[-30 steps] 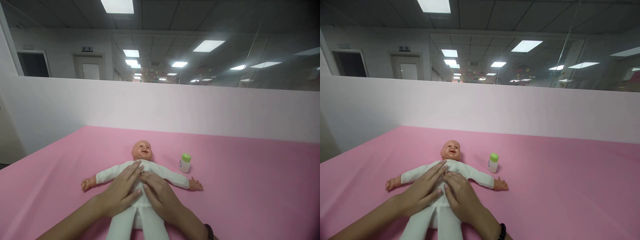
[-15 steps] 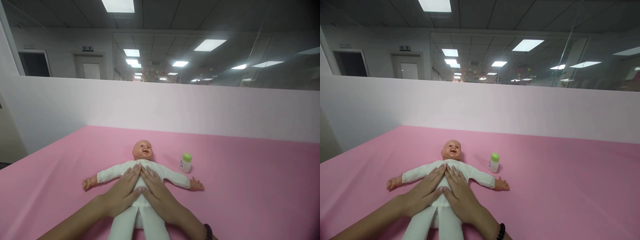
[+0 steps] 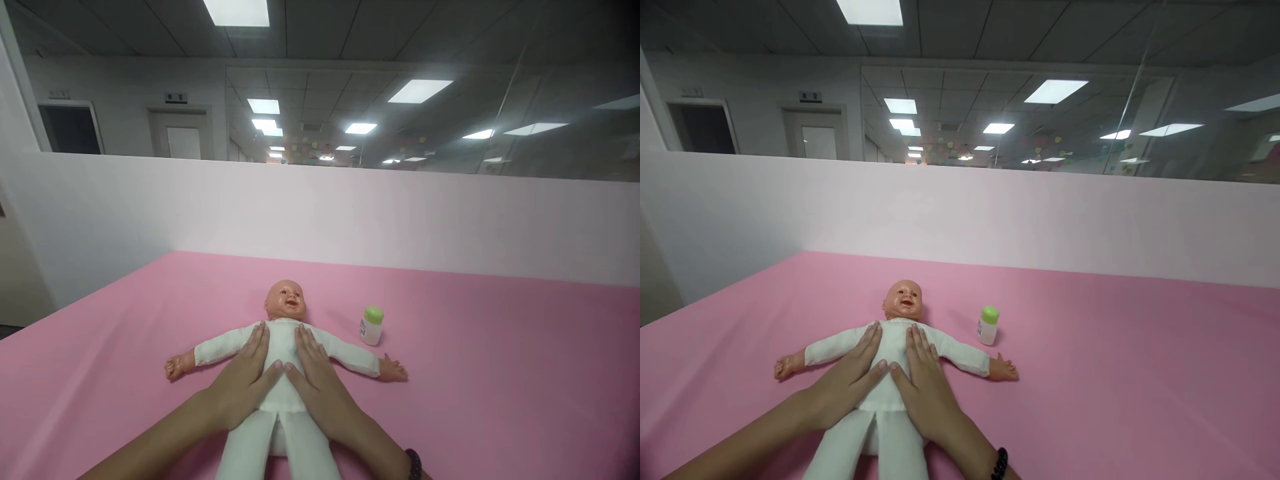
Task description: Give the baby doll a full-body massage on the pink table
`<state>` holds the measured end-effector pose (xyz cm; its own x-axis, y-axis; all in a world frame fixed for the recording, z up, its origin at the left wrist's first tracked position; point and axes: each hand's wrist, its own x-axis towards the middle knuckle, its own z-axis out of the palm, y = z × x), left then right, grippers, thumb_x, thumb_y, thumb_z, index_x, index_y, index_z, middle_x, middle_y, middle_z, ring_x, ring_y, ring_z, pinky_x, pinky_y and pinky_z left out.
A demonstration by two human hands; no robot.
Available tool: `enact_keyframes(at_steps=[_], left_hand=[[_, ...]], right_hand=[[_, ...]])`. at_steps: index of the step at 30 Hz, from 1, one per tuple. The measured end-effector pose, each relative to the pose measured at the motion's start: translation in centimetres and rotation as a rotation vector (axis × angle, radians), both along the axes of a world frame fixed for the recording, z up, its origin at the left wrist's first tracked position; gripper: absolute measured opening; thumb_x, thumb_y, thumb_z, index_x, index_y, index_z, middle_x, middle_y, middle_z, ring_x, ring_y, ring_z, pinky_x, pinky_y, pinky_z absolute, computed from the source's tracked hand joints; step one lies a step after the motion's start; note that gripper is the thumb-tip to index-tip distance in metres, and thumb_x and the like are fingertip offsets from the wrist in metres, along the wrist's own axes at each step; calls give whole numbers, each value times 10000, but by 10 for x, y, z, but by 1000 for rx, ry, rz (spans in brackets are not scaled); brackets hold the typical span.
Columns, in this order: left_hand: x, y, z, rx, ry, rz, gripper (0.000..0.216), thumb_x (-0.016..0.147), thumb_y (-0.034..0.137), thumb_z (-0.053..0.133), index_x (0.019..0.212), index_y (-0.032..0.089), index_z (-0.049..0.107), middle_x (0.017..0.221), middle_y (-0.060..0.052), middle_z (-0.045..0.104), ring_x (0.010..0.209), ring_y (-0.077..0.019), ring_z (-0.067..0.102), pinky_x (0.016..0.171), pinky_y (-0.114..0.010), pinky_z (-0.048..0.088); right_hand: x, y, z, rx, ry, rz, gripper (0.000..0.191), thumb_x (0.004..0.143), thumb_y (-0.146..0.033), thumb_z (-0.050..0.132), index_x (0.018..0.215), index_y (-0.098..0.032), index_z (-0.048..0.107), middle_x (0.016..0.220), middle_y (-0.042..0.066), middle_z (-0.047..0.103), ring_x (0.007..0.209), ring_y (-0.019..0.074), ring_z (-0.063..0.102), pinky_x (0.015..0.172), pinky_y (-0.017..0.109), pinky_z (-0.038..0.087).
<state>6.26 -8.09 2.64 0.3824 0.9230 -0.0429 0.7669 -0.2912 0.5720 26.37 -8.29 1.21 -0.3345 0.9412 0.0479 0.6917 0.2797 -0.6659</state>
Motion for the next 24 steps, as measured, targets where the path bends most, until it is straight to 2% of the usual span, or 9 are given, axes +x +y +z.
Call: enact_keyframes(at_steps=[8, 12, 15, 18, 19, 21, 23, 24], left_hand=[[-3, 1, -2, -30, 25, 102, 988, 908, 757, 191, 1550, 45, -46, 1619, -106, -103, 1515, -266, -34, 1242, -446, 90], [-3, 1, -1, -8, 65, 140, 938, 938, 702, 173, 1553, 15, 2, 1630, -136, -6, 1520, -266, 54, 1236, -432, 139], [-2, 0, 1, 39, 122, 159, 858, 974, 616, 151, 1551, -15, 86, 1621, -196, 104, 1499, -290, 205, 1203, -443, 243], [-1, 1, 4, 162, 218, 153, 733, 1003, 510, 142, 1490, -7, 321, 1551, -255, 335, 1375, -329, 454, 1090, -461, 395], [-1, 2, 5, 206, 259, 151, 684, 1010, 473, 137, 1414, 12, 440, 1466, -266, 467, 1277, -342, 553, 1019, -468, 447], [-1, 3, 7, 278, 351, 151, 612, 1017, 403, 128, 1160, 70, 621, 1166, -243, 682, 1021, -348, 682, 862, -468, 500], [-2, 5, 9, 319, 433, 158, 581, 1017, 350, 129, 932, 126, 658, 893, -185, 724, 825, -334, 701, 744, -445, 496], [-3, 6, 10, 333, 462, 163, 570, 1016, 337, 138, 869, 143, 653, 827, -166, 717, 779, -326, 697, 714, -431, 485]], right_hand=[[-2, -3, 0, -56, -27, -93, 760, 999, -569, 255, 1577, -166, -28, 1627, -51, -103, 1513, 141, -104, 1258, 389, 2], [-3, -6, 2, -74, -53, -151, 781, 998, -559, 243, 1569, -102, -34, 1619, -11, -141, 1516, 178, -99, 1260, 405, 33], [-4, -7, 6, -80, -105, -194, 790, 1002, -542, 231, 1562, -36, -2, 1626, 52, -102, 1519, 234, -69, 1259, 433, 68], [-4, -8, 12, -43, -189, -221, 767, 1004, -489, 263, 1554, 23, 107, 1630, 134, 55, 1520, 287, 62, 1247, 442, 152], [-3, -9, 14, -12, -225, -230, 742, 1005, -458, 277, 1546, 36, 162, 1619, 161, 126, 1511, 300, 131, 1234, 439, 196], [-2, -9, 19, 63, -310, -255, 661, 1006, -383, 291, 1512, 43, 288, 1559, 210, 306, 1443, 325, 330, 1164, 434, 327], [0, -9, 23, 129, -399, -285, 546, 1009, -319, 278, 1403, 3, 476, 1379, 230, 547, 1234, 334, 571, 985, 423, 470], [1, -8, 24, 159, -444, -301, 491, 1010, -294, 268, 1300, -37, 571, 1241, 213, 643, 1090, 324, 649, 868, 406, 500]])
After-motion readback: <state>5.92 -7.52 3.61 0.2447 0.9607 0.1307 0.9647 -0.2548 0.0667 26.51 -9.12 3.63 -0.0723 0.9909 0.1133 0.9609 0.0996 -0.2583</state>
